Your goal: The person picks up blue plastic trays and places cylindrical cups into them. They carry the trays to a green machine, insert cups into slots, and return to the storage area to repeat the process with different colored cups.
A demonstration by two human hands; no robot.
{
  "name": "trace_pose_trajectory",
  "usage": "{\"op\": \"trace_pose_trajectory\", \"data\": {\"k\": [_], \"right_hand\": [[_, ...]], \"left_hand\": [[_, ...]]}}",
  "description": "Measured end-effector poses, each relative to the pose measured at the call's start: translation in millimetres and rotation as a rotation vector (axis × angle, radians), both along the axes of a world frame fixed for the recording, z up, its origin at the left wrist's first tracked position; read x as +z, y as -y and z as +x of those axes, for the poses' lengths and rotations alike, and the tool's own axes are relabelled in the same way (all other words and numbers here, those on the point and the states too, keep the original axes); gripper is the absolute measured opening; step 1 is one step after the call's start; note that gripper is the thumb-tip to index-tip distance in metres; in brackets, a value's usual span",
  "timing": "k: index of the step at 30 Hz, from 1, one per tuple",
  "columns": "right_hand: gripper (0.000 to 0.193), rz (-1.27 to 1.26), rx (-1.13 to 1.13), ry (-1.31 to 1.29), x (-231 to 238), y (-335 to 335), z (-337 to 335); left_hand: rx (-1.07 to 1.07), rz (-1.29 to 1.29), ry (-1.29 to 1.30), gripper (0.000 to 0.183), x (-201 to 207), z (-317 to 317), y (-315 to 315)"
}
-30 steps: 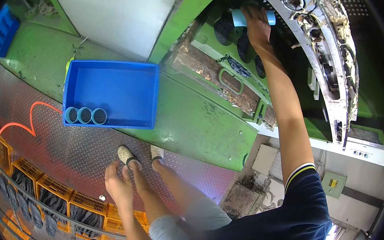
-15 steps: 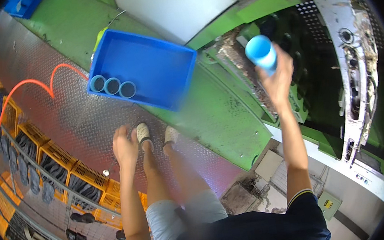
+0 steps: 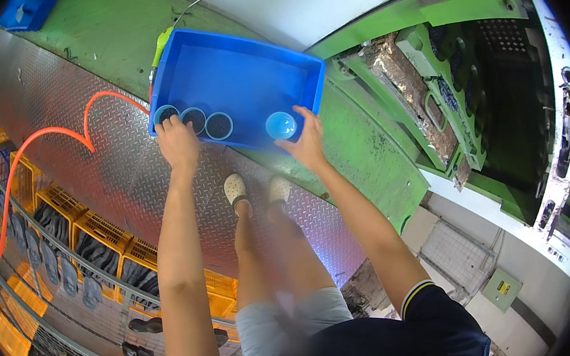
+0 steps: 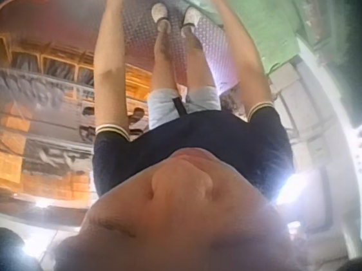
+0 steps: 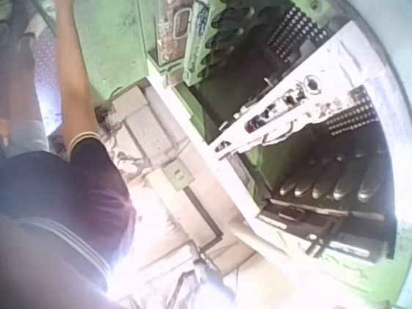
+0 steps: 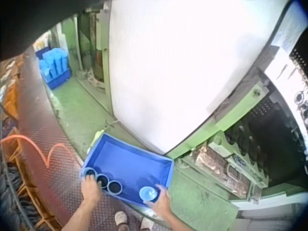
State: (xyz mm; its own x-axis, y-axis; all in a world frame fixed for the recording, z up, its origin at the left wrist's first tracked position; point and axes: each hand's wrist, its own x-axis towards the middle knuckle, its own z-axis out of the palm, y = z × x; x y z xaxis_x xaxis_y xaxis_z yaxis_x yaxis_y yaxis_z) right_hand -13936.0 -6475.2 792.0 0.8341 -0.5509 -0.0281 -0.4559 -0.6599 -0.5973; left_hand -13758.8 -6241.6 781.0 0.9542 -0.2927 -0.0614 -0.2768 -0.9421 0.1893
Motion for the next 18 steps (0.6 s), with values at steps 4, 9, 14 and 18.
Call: {"op": "trace_pose_trajectory", "data": {"k": [4,9,14,18], "right_hand": [[0.074,-0.089,0.265,0.211,37,-24,4],[0.064,0.087,0.522,0.06,2,-69,65],[0.066,0.31,0.58,0.01,-48,-74,113],[0.076,0.535,0.409,-0.008,-12,-54,101]], "left_hand": [[0.011,0.038,-0.006,0.024,-10,15,-2],[-0.023,0.064,0.017,0.022,-24,20,-9],[-0.075,0.054,0.013,0.017,-22,28,-13],[-0.157,-0.026,0.06,0.018,24,23,-5]]}}
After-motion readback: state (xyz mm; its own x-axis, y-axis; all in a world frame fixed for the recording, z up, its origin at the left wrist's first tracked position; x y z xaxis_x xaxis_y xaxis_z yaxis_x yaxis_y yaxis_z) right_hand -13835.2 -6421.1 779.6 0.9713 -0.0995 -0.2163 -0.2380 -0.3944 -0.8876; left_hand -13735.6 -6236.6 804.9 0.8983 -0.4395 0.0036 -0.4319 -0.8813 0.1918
